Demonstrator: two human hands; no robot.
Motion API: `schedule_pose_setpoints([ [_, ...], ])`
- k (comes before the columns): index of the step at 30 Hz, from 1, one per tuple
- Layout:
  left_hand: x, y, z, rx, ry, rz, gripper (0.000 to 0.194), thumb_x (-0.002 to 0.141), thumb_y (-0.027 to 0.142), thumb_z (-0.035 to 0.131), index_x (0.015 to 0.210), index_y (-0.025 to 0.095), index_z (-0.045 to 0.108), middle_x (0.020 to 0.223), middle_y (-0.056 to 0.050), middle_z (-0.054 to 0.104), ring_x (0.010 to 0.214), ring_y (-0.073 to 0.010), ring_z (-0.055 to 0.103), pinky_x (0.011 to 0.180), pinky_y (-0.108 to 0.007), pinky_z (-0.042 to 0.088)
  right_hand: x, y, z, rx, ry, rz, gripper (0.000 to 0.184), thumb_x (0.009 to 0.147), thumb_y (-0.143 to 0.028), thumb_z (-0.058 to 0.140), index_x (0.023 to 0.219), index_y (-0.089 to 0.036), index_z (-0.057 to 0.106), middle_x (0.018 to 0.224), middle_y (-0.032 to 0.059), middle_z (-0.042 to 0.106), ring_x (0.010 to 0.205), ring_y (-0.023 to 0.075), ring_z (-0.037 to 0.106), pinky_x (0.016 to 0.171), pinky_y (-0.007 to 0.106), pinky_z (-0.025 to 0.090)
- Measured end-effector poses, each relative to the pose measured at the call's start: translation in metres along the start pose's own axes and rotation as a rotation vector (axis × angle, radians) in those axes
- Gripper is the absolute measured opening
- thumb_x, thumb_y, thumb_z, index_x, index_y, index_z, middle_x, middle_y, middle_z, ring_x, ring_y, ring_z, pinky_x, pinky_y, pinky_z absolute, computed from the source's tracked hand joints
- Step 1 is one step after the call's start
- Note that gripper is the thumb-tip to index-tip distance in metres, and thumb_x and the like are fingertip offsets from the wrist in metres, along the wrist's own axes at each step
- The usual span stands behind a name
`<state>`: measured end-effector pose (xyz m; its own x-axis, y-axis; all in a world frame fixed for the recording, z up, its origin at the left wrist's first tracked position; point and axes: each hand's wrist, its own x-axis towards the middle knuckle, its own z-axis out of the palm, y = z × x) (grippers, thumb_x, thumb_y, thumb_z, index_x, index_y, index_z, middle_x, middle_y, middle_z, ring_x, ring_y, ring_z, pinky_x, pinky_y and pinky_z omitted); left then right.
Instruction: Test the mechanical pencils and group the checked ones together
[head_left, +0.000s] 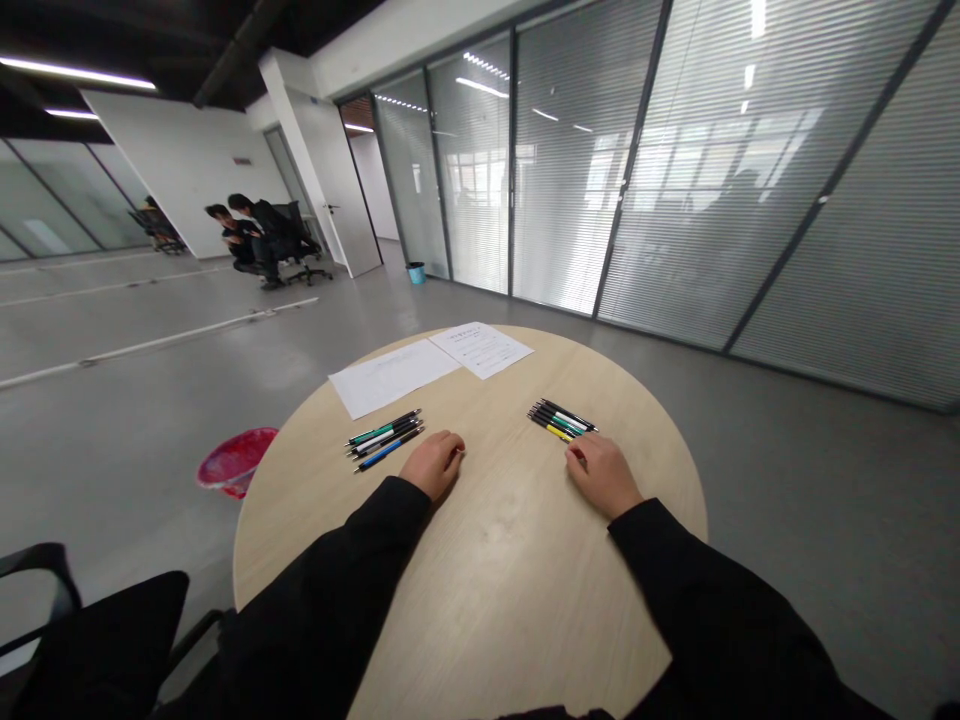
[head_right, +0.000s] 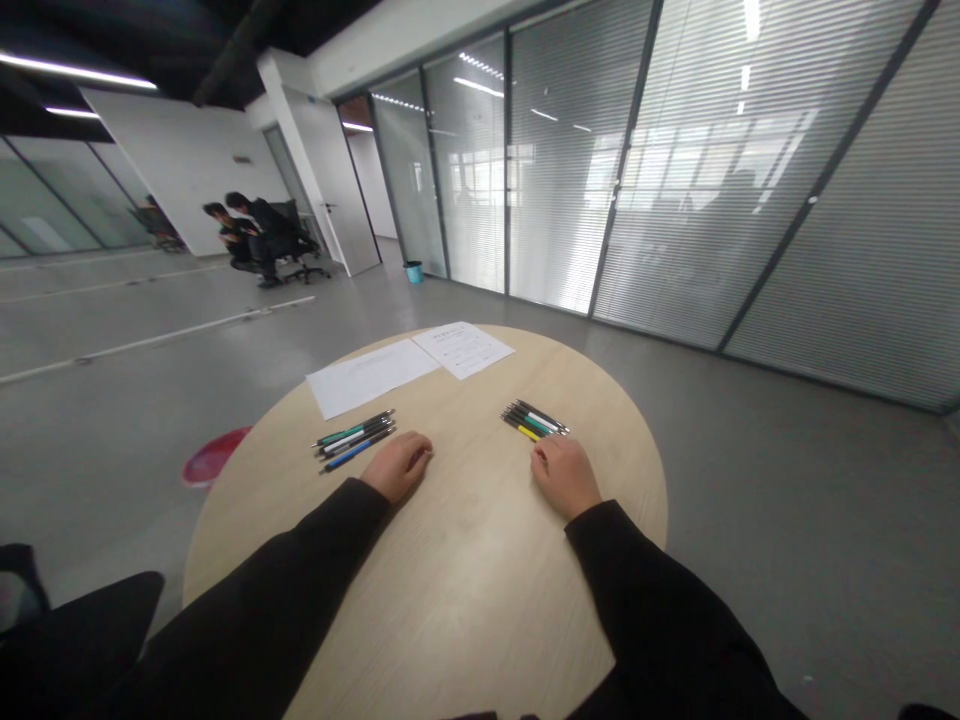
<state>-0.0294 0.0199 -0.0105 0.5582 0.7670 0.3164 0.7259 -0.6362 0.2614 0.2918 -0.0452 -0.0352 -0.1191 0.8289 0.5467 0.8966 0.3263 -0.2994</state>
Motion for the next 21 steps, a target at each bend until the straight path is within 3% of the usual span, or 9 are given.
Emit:
schedule_pose_setpoints([
  [6,0.0,-0.003,-0.004,0.187,0.008,-0.039,0.021,0.092,0.024,0.043,0.092,0.017,0.063,0.092,-0.01,0.06,0.087,-0.0223,0.057,0.08,-0.034,0.046,-0.001,-0.004,0.003,0.029,-0.04,-0.03,0.016,0.09,-0.019,0.052,0.076,-0.017,0.059,0.076,0.0053,0.061,0.075,0.0189,0.053,0.074,0.03,0.036],
  [15,-0.003,-0.018,-0.026,0.515,0.057,-0.392,0.028,0.09,0.03,0.046,0.107,0.015,0.062,0.104,-0.015,0.059,0.099,-0.0314,0.055,0.084,-0.043,0.044,-0.001,-0.011,0.005,0.064,-0.063,-0.037,0.016,0.089,-0.018,0.052,0.074,-0.018,0.057,0.077,0.0047,0.061,0.076,0.0185,0.054,0.073,0.029,0.036],
  [21,-0.004,-0.028,-0.031,0.555,0.036,-0.484,0.029,0.09,0.029,0.044,0.109,0.015,0.061,0.108,-0.016,0.059,0.102,-0.0316,0.054,0.085,-0.041,0.045,-0.001,-0.017,0.006,0.093,-0.118,-0.035,0.016,0.089,-0.018,0.052,0.074,-0.019,0.057,0.078,0.0036,0.061,0.075,0.0168,0.054,0.071,0.027,0.037],
])
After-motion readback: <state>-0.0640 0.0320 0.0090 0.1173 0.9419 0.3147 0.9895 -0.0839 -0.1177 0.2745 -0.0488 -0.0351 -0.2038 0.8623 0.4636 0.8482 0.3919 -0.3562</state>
